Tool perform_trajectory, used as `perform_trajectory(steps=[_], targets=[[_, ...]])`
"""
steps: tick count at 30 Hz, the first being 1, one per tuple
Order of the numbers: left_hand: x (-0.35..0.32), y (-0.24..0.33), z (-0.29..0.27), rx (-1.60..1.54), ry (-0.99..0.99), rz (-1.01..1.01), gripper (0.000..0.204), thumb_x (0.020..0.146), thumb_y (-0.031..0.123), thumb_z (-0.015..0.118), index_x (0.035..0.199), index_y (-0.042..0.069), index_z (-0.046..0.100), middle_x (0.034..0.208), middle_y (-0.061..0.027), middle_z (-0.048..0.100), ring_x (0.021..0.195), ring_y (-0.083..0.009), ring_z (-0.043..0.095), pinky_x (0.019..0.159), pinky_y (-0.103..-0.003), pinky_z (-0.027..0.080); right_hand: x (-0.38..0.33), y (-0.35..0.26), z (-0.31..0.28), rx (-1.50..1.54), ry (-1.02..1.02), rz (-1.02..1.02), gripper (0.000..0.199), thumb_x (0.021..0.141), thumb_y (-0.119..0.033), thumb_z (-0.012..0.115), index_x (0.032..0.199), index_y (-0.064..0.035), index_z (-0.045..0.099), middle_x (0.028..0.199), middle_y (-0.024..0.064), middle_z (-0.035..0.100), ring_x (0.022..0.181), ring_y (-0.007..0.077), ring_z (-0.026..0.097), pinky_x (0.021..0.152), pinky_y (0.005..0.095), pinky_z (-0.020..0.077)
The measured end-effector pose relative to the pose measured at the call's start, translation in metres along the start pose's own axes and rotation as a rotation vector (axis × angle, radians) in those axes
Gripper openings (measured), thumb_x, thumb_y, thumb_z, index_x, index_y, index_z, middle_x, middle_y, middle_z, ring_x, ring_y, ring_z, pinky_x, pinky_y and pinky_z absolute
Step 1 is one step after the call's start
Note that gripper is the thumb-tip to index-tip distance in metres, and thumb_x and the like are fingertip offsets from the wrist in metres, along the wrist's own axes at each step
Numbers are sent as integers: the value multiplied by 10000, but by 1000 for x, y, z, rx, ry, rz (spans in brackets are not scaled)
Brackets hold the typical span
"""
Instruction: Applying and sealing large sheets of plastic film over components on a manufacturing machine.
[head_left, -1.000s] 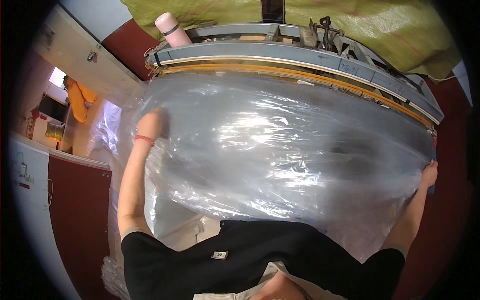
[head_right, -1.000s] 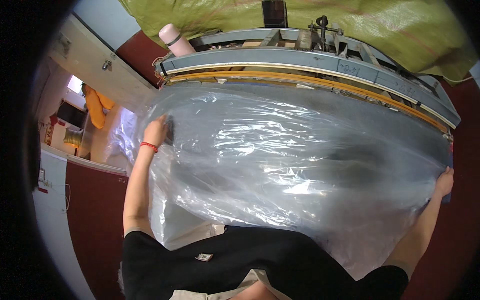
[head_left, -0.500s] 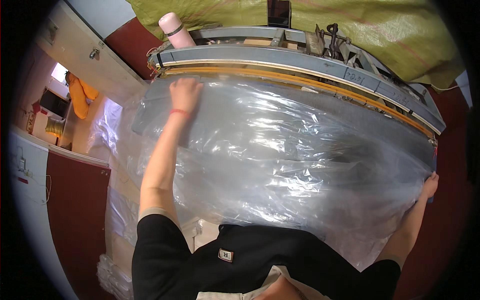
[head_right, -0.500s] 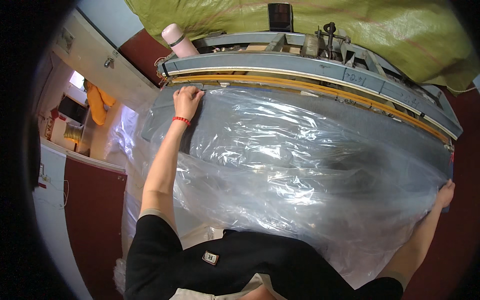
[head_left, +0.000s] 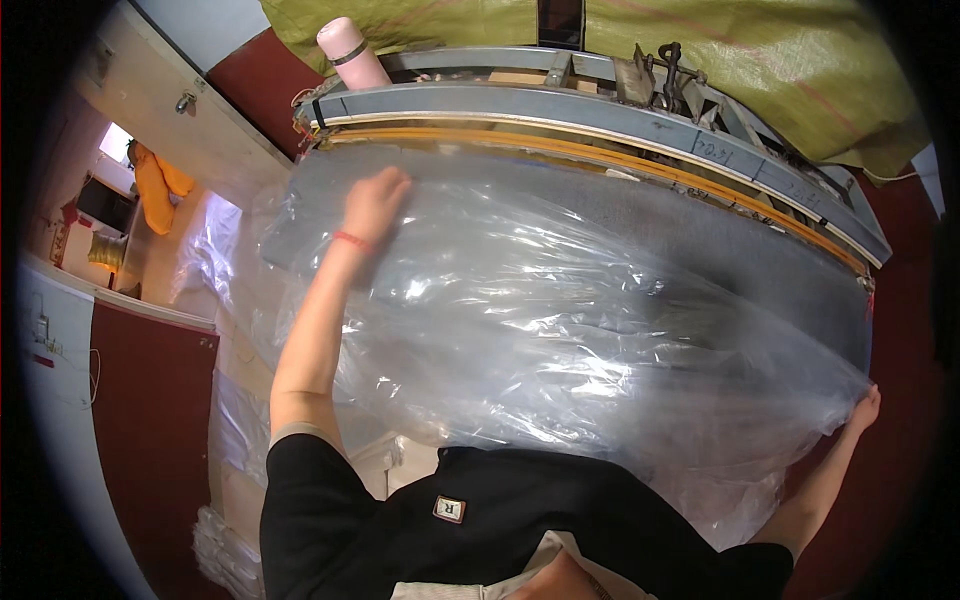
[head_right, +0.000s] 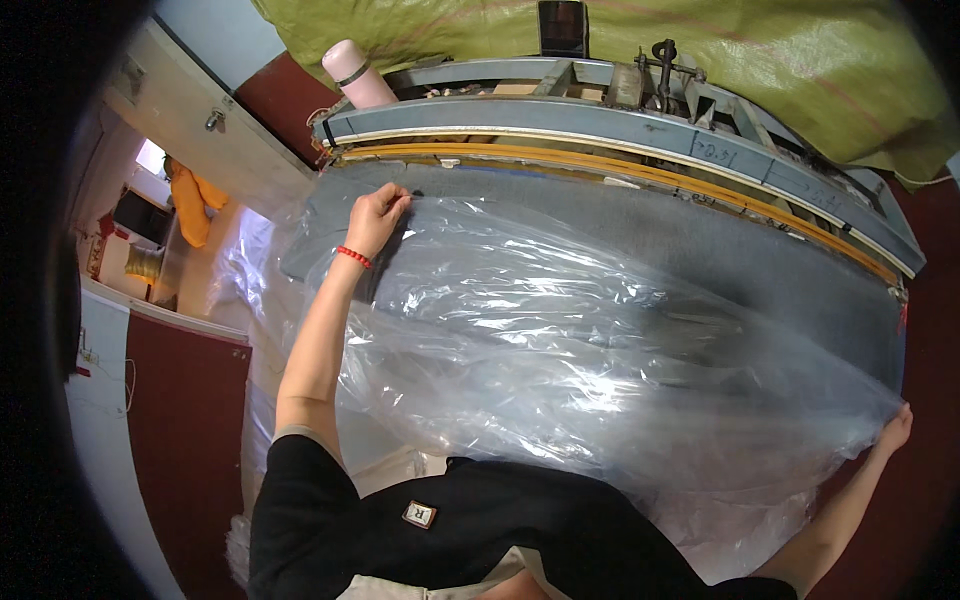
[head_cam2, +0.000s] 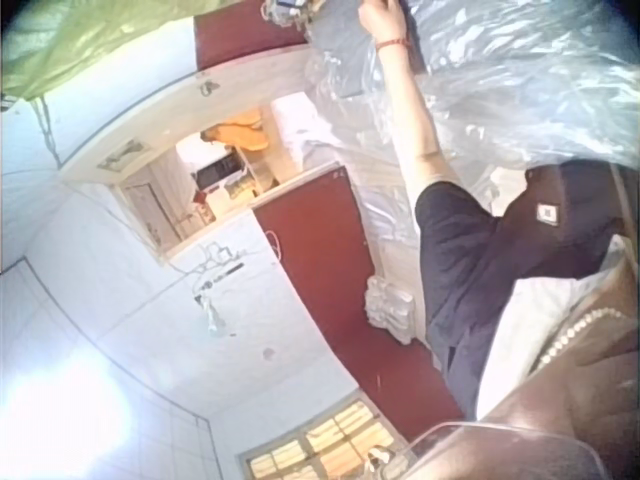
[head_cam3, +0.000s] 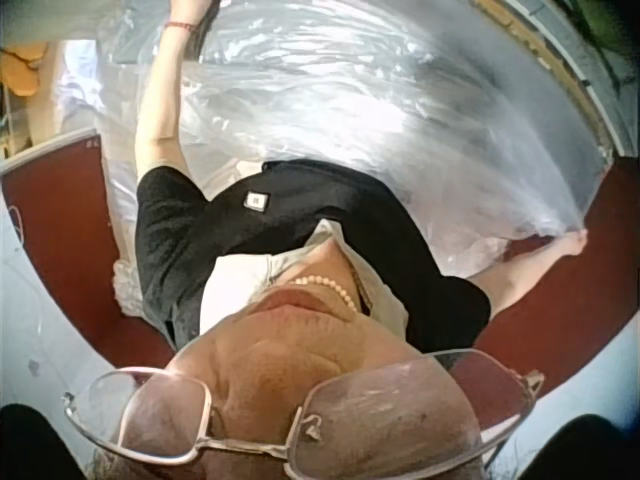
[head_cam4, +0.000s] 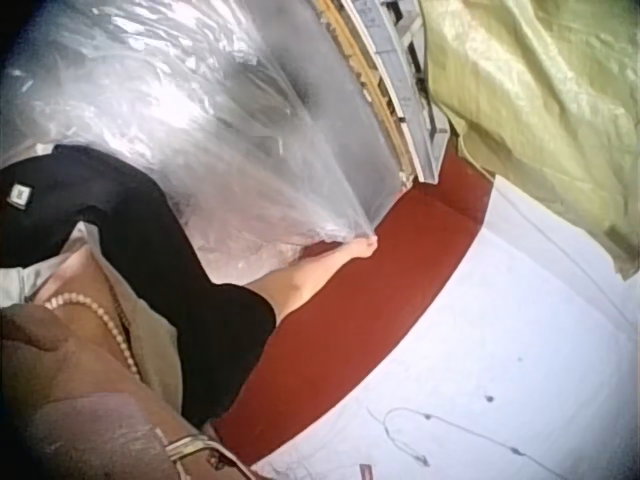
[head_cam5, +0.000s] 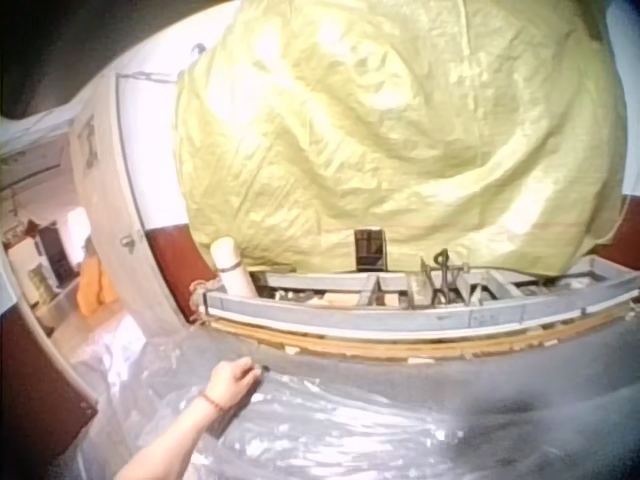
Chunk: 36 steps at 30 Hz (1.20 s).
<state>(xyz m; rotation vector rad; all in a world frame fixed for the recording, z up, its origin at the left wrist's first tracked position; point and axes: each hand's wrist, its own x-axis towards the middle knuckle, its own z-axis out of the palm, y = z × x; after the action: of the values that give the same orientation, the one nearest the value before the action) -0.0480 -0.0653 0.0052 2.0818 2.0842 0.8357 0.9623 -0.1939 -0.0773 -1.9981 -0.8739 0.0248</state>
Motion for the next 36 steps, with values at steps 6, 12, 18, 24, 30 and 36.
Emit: perform_trajectory(steps=[6, 12, 18, 24, 30, 36], targets=[[4, 3, 10, 59, 96, 145, 68, 755, 107, 570, 807, 63, 578, 729, -105, 603, 657, -269, 587, 576, -318, 448, -11, 13, -23, 52, 5, 12, 377, 883, -335, 436, 985, 0, 577, 907, 69, 590, 824, 168, 524, 755, 287, 414], [-4, 9, 19, 170, 104, 145, 181, 718, 96, 613, 886, 72, 553, 879, -94, 574, 769, -262, 571, 626, -333, 449, -22, 18, -51, 85, 105, 101, 378, 871, -331, 471, 1028, -2, 573, 957, 73, 589, 855, 170, 530, 778, 288, 419], [-6, 10, 19, 25, 200, 263, 188, 710, 115, 628, 860, 44, 539, 865, -89, 573, 768, -280, 550, 668, -339, 445, -18, 32, -64, 27, 150, 64, 384, 863, -334, 489, 1037, -2, 571, 955, 72, 594, 863, 168, 536, 782, 285, 423], [7, 8, 6, 242, 155, 299, 123, 755, 154, 584, 828, 57, 564, 762, -106, 578, 773, -237, 553, 676, -312, 441, 12, 31, -57, 262, 154, 47, 327, 854, -282, 506, 1030, -16, 579, 940, 69, 609, 852, 147, 557, 765, 272, 447], [52, 20, -12, -816, 529, -384, 204, 846, 216, 404, 737, 75, 505, 694, -14, 498, 595, -107, 492, 524, -232, 399, 17, -130, 27, -186, 235, 54, 319, 838, -293, 413, 897, -73, 637, 846, 77, 633, 783, 171, 576, 700, 319, 448], [72, -148, 42, -227, 669, -292, 248, 812, 247, 476, 720, 20, 512, 614, 12, 451, 546, -87, 399, 497, -255, 361, 15, -155, 174, 48, 287, -428, 168, 802, -181, 530, 813, -22, 582, 787, 105, 607, 765, 192, 561, 727, 302, 426]])
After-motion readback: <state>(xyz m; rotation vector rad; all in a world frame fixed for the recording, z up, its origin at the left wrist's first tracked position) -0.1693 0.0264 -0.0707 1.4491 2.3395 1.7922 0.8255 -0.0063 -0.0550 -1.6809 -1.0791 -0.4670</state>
